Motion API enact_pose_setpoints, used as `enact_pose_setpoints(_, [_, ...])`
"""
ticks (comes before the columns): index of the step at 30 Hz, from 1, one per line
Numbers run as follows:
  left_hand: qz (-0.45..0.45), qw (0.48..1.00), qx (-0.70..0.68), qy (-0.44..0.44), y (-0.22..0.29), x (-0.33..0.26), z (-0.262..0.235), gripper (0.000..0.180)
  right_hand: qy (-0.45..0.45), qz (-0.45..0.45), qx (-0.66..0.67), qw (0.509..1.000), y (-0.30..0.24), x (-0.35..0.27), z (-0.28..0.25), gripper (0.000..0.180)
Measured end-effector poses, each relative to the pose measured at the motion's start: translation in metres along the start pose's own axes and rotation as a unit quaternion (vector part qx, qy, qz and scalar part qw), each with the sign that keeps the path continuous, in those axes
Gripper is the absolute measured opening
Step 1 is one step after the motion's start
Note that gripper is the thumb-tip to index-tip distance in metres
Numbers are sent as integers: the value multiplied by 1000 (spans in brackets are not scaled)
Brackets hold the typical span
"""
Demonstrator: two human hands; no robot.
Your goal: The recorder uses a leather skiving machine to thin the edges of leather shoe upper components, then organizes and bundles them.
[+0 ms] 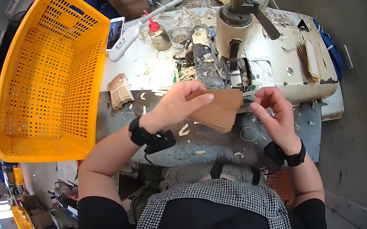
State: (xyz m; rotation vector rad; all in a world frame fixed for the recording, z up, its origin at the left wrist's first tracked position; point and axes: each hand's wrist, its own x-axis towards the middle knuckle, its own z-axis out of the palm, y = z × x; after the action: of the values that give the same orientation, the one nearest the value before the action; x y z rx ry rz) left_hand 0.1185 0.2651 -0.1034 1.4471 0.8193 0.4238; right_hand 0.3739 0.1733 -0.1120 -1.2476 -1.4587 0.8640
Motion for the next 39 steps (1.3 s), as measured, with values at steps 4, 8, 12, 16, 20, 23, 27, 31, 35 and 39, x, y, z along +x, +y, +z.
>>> enact_pose_setpoints(4, [-54, 998, -25, 23, 2, 5, -11, 21, 29, -135, -185, 973, -1, 3, -15, 21])
enact_pose_setpoints(8, [-104, 994, 14, 18, 3, 11, -20, 22, 30, -234, -264, 935, 7, 8, -18, 24])
enact_pose_setpoints(12, [-106, 994, -12, 25, -1, 15, -30, 22, -3, -273, -309, 911, 13, 14, -16, 37])
enact_pose_setpoints(16, [-127, 990, 41, 33, 0, 25, -26, 21, -31, -271, -329, 904, 16, 25, -2, 54])
enact_pose_setpoints(20, [-97, 995, 23, -25, 14, 23, -16, 20, -24, -281, -369, 886, 28, 39, 9, 60])
enact_pose_setpoints(23, [-53, 997, -6, -58, 9, 15, -21, 20, -26, -285, -384, 878, 44, 41, 1, 62])
enact_pose_setpoints(27, [-82, 995, -22, -45, -1, 13, -35, 20, -20, -329, -354, 875, 47, 38, -3, 61])
enact_pose_setpoints(31, [-142, 988, 58, 18, 17, 22, -21, 21, -50, -376, -369, 849, 44, 35, -4, 59])
enact_pose_setpoints(35, [-137, 980, 147, -1, 21, 32, -11, 22, -22, -366, -401, 840, 36, 41, 1, 53])
enact_pose_setpoints(39, [-44, 998, 41, -29, 10, 24, -16, 22, 29, -316, -400, 860, 34, 46, -3, 42])
